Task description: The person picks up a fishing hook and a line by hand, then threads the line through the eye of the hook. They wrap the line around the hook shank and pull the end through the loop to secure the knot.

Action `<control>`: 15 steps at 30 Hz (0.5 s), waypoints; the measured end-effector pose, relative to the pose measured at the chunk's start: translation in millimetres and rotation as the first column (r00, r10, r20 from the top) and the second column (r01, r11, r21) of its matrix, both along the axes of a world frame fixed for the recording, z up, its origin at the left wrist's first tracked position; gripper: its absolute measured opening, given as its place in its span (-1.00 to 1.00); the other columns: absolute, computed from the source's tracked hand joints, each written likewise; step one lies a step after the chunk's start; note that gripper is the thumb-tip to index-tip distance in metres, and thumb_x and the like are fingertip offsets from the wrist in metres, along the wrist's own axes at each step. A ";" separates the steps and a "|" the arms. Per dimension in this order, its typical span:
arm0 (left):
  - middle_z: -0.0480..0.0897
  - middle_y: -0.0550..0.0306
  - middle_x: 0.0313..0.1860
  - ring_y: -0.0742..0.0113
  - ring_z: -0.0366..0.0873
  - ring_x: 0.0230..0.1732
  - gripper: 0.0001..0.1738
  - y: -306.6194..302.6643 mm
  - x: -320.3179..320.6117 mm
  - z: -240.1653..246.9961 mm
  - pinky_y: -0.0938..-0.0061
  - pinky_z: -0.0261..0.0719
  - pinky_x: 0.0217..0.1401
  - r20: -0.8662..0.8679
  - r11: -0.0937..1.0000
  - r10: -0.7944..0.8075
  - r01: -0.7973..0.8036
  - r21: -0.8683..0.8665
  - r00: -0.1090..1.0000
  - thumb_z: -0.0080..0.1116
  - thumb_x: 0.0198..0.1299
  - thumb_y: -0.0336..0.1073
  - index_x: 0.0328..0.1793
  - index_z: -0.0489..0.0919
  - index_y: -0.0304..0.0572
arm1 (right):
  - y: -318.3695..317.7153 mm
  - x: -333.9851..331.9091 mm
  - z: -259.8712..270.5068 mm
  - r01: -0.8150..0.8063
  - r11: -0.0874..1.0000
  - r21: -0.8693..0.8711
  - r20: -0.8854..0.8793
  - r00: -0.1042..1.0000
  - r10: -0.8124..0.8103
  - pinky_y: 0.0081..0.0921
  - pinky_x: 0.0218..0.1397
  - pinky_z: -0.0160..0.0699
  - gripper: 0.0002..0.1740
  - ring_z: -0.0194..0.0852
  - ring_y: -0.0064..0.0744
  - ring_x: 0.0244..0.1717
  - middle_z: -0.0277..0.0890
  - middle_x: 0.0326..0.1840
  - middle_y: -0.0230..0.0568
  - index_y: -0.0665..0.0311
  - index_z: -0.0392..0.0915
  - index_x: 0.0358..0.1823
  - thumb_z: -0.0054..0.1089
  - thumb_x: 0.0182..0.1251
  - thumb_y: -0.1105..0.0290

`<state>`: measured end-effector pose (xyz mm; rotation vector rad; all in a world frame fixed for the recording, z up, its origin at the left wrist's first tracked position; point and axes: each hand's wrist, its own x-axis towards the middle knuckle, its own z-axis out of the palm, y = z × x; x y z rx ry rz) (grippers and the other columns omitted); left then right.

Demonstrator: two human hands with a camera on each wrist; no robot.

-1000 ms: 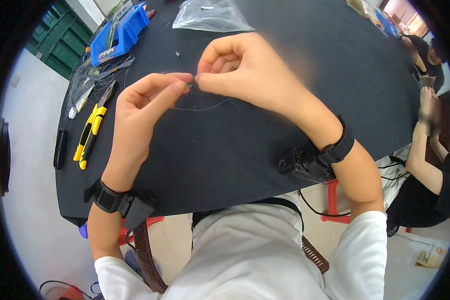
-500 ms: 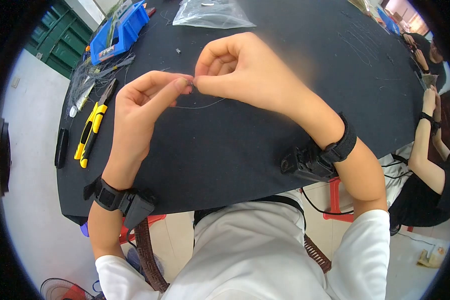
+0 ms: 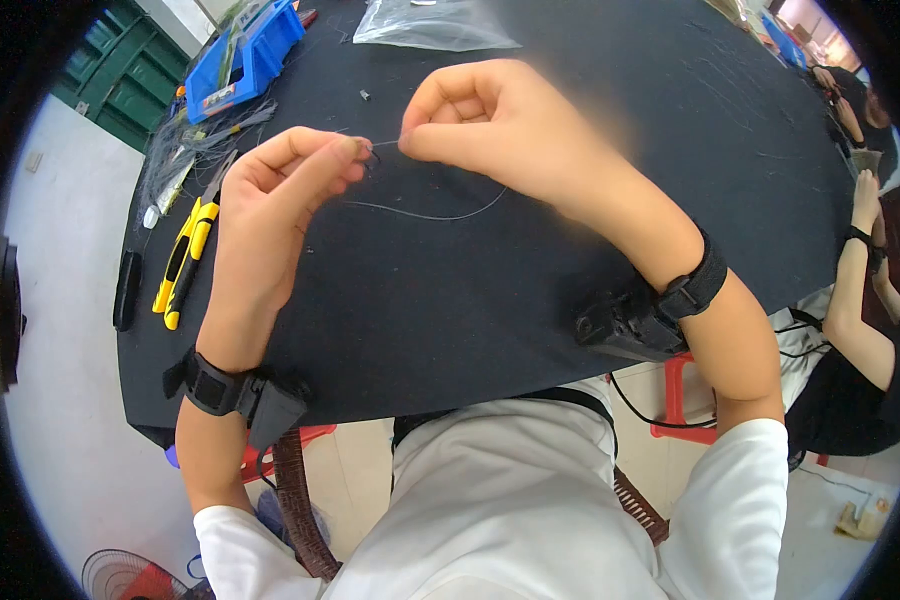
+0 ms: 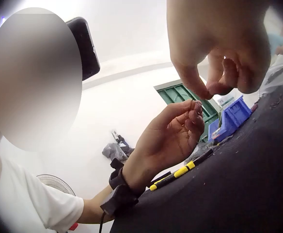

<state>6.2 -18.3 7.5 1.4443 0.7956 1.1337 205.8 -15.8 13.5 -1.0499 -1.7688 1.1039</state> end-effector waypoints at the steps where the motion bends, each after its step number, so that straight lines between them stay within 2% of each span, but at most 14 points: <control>1: 0.64 0.09 -0.34 0.51 0.57 -0.30 -0.87 0.2 -1.5 2.0 0.68 0.47 -0.18 0.006 1.000 0.004 -0.004 -0.009 1.000 0.15 0.09 -0.43 -0.27 0.60 -0.36 | -0.4 -0.4 0.0 -0.004 1.000 -0.019 -0.011 1.000 0.004 -0.80 -0.46 0.20 -0.89 0.28 -0.81 -0.50 0.42 -0.54 -0.53 0.27 0.53 -0.39 0.17 0.12 0.38; 6: 0.65 0.10 -0.34 0.51 0.56 -0.32 -0.85 2.7 -5.5 4.2 0.67 0.43 -0.20 0.003 0.999 0.018 -0.017 -0.030 1.000 0.16 0.08 -0.38 -0.29 0.61 -0.34 | -1.3 -3.0 0.3 0.012 1.000 -0.029 -0.035 0.999 -0.013 -0.82 -0.45 0.13 -0.88 0.27 -0.78 -0.44 0.39 -0.49 -0.55 0.22 0.51 -0.39 0.18 0.12 0.34; 9: 0.65 0.09 -0.36 0.50 0.55 -0.33 -0.86 1.9 -4.8 5.7 0.67 0.43 -0.21 0.003 0.999 0.016 -0.015 -0.048 1.000 0.16 0.06 -0.40 -0.31 0.62 -0.34 | -2.0 -2.5 1.8 0.005 0.998 -0.065 -0.069 0.998 -0.009 -0.79 -0.35 0.27 -0.87 0.36 -0.77 -0.41 0.47 -0.51 -0.48 0.27 0.55 -0.39 0.18 0.12 0.36; 12: 0.65 0.09 -0.38 0.50 0.55 -0.35 -0.87 0.6 -5.0 8.8 0.67 0.43 -0.23 -0.021 0.999 0.006 -0.007 -0.036 1.000 0.15 0.04 -0.42 -0.33 0.62 -0.36 | -3.5 -5.7 -0.8 0.020 0.997 -0.072 -0.008 1.000 -0.020 -0.78 -0.38 0.25 -0.87 0.33 -0.76 -0.45 0.46 -0.52 -0.48 0.26 0.55 -0.38 0.18 0.12 0.35; 15: 0.65 0.08 -0.39 0.50 0.55 -0.37 -0.87 -1.4 -5.1 13.4 0.67 0.44 -0.25 -0.068 1.000 0.010 -0.010 -0.002 0.998 0.14 0.02 -0.43 -0.34 0.62 -0.37 | -3.7 -8.0 -5.3 -0.017 0.988 -0.150 -0.031 0.999 0.012 -0.77 -0.40 0.23 -0.86 0.30 -0.75 -0.47 0.45 -0.51 -0.47 0.25 0.55 -0.37 0.19 0.11 0.34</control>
